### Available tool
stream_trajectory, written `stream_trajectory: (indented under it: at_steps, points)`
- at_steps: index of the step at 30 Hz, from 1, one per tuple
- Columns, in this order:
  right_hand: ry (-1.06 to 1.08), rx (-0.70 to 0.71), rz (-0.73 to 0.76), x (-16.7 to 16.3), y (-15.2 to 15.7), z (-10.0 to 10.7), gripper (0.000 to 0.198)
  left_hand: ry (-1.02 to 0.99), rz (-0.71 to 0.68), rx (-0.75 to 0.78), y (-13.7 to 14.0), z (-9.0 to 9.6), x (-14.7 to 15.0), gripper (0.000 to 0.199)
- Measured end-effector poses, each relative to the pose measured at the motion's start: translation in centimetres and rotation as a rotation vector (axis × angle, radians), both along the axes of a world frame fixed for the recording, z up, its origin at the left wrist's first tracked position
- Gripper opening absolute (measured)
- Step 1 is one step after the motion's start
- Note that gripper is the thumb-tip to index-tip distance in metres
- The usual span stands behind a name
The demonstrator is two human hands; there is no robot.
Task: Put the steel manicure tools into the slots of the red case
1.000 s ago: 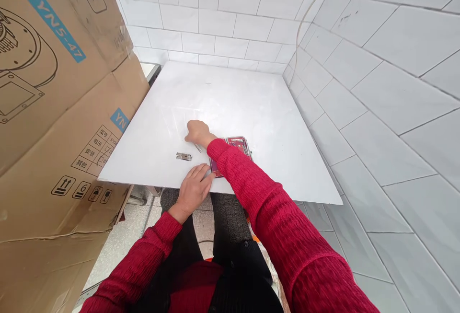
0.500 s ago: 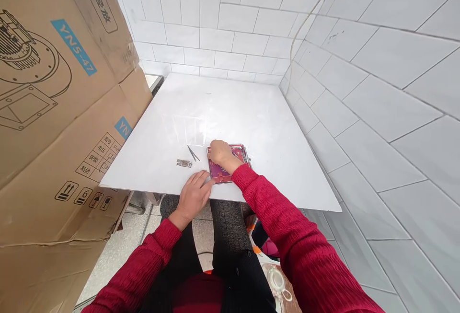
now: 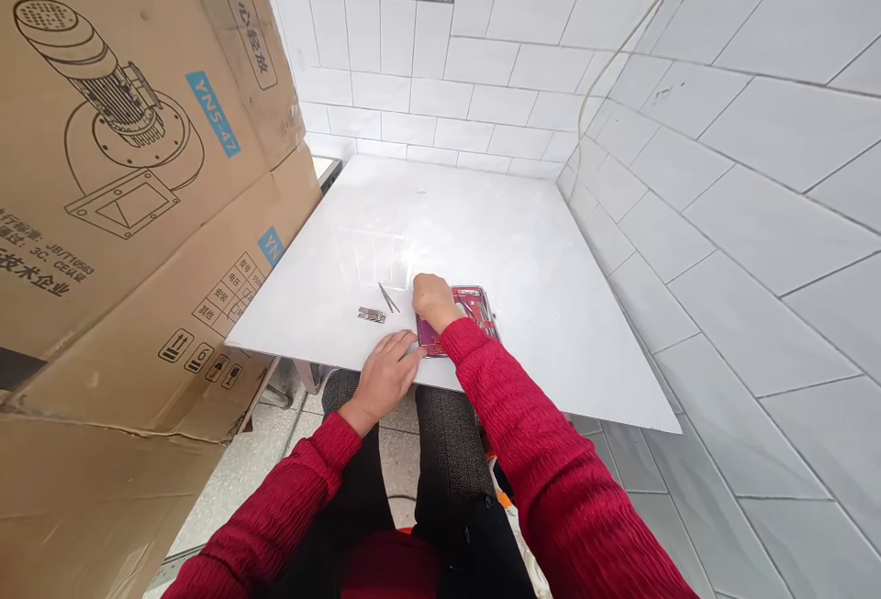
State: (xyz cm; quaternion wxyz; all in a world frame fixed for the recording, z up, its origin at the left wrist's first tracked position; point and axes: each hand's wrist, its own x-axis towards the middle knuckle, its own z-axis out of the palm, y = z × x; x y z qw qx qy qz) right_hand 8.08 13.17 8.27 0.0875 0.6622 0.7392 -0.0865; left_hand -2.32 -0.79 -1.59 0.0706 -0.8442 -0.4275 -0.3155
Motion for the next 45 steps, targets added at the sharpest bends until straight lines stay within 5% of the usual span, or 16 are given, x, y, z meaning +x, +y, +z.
stream_trajectory:
  at_steps: [6, 10, 13, 23, 34, 45]
  points:
    - [0.035, -0.006, -0.053, -0.3, 0.3, -0.3, 0.035, -0.011, -0.005, -0.01, 0.0, 0.2, 0.1, 0.026]
    - [0.107, 0.114, -0.086, 0.5, 0.6, -0.1, 0.026, -0.014, -0.013, -0.029, 0.0, 0.1, 0.1, 0.026]
    - [0.117, 0.188, -0.009, -0.3, 1.1, 0.4, 0.026, -0.014, -0.013, -0.037, -0.1, 0.0, 0.0, 0.026]
    - [0.11, 0.092, 0.199, -6.0, 0.7, -0.7, 0.028, -0.017, -0.011, -0.022, -0.1, 0.4, 0.0, 0.023]
    - [0.105, 0.104, -0.039, 4.2, 0.1, 1.2, 0.02, -0.019, -0.029, 0.016, 0.5, 0.2, 0.1, 0.023]
    - [-0.001, 0.097, -0.003, 2.8, -0.9, 0.1, 0.028, -0.029, -0.024, 0.009, 0.3, 0.4, 0.1, 0.023]
